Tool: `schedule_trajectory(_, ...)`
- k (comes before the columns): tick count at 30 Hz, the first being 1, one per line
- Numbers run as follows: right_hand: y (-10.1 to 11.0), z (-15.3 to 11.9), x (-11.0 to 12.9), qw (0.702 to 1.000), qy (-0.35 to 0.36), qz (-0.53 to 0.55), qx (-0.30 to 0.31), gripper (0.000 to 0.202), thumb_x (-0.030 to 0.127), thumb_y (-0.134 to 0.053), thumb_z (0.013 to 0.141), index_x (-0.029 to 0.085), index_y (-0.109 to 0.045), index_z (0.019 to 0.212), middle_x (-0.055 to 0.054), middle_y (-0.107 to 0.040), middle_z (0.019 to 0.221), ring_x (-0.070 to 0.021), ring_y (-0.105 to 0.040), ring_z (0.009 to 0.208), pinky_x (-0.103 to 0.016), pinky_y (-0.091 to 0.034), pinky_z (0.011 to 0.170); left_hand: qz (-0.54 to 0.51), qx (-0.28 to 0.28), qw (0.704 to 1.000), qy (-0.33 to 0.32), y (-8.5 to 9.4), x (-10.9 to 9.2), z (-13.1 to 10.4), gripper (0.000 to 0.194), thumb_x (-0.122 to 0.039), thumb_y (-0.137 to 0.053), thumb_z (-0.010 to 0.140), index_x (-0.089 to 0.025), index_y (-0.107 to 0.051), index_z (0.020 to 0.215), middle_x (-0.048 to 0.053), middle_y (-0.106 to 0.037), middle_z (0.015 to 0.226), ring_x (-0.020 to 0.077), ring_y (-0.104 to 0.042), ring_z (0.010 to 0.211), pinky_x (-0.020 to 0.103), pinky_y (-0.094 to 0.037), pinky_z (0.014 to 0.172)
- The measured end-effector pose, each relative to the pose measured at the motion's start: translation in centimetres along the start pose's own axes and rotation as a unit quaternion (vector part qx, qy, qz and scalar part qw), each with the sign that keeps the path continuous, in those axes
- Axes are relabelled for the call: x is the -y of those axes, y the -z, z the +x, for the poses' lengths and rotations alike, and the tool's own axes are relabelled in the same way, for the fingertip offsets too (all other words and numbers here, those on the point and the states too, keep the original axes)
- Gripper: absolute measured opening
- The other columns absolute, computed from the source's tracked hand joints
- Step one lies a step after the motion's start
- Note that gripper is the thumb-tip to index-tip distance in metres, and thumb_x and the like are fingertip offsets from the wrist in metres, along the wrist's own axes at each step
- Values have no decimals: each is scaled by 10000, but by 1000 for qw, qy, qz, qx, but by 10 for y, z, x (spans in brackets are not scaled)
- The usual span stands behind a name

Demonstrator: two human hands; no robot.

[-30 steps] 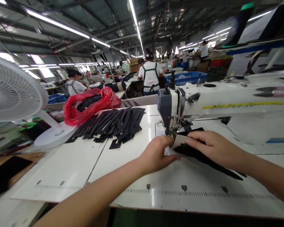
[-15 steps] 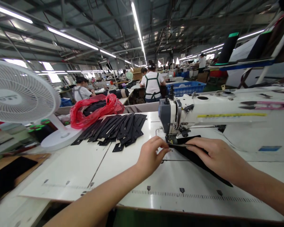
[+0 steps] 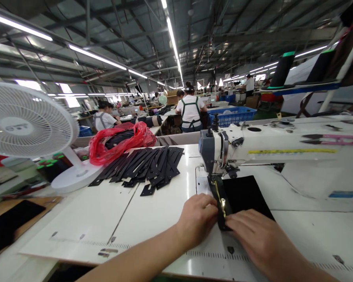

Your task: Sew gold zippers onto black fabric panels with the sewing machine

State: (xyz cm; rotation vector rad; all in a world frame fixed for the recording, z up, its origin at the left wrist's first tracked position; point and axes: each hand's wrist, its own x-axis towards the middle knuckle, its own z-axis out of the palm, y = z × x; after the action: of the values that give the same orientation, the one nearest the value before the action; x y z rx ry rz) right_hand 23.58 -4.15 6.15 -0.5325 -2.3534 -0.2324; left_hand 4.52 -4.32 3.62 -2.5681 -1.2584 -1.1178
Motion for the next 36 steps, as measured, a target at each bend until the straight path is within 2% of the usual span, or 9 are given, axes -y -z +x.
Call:
schedule_trajectory(5, -30, -33, 19, 1000, -10, 3, -23, 362, 90, -383, 796, 202, -661, 998, -70, -688, 984, -232, -643, 868, -335, -574, 723, -29, 73, 997, -15, 19, -4, -14, 113, -144, -496, 793, -171, -601, 825, 51, -639, 828, 175, -598, 748, 325, -489, 695)
schedule_trajectory(10, -5, -33, 15, 1000, -21, 3, 21, 283, 183, -456, 853, 199, -621, 1082, -43, -675, 1033, -207, -639, 911, -289, -554, 780, -17, 116, 993, 19, 14, 0, -7, 383, -261, -554, 832, -140, -531, 1195, 133, -565, 1229, 262, -534, 1128, 434, -440, 967)
schedule_trajectory(13, 12, -38, -19, 987, -145, -66, 16, 338, 301, -398, 906, 133, -560, 1150, -117, -628, 1095, -243, -598, 980, -372, -504, 841, -7, 175, 985, 11, 6, 0, -9, 422, -263, -528, 851, -114, -498, 1245, 147, -482, 1330, 275, -440, 1239, 451, -369, 1044)
schedule_trajectory(15, 15, -42, -47, 951, -274, -139, 25, 493, 504, -359, 894, 88, -586, 1033, -166, -633, 960, -308, -595, 898, -461, -484, 774, -2, 188, 982, 26, 5, -1, -11, 424, -264, -511, 864, -109, -490, 1258, 147, -459, 1351, 267, -407, 1266, 441, -350, 1061)
schedule_trajectory(19, 12, -45, -76, 910, -387, -68, 129, 483, 613, -351, 853, 193, -483, 654, -41, -560, 603, -188, -547, 550, -304, -416, 511, 14, 205, 978, 38, 10, -4, -9, 418, -269, -519, 860, -121, -508, 1251, 141, -472, 1340, 262, -415, 1260, 444, -327, 1075)
schedule_trajectory(25, 3, -52, -67, 916, -300, -223, 143, 361, 428, -276, 938, 180, -515, 830, 10, -494, 469, -177, -489, 392, -260, -230, 395, 37, 213, 976, 27, 14, -7, -2, 398, -265, -540, 842, -122, -533, 1214, 145, -516, 1292, 263, -460, 1222, 472, -306, 1078)
schedule_trajectory(29, 6, -41, -55, 933, -184, -289, 107, 278, 262, -351, 925, 115, -579, 862, -105, -623, 734, -239, -593, 628, -352, -425, 534, 4, 191, 980, 52, 9, -4, -7, 395, -286, -563, 836, -147, -533, 1206, 125, -509, 1302, 260, -460, 1222, 468, -324, 1069)
schedule_trajectory(32, 5, -22, -39, 980, -85, -170, 51, 281, 203, -384, 919, 72, -558, 1097, -169, -568, 1156, -253, -544, 1044, -400, -453, 870, -41, 150, 984, 81, 5, -4, -13, 390, -230, -531, 856, -142, -495, 1235, 115, -489, 1324, 229, -452, 1230, 422, -352, 1065)
schedule_trajectory(36, -14, -8, -27, 992, -26, -20, 122, 393, 125, -352, 908, 85, -436, 1290, -126, -426, 1365, -209, -352, 1276, -372, -391, 1013, -48, 125, 987, 92, 0, -7, -15, 291, -146, -474, 865, -111, -528, 1148, 124, -525, 1278, 210, -477, 1203, 408, -342, 1075)
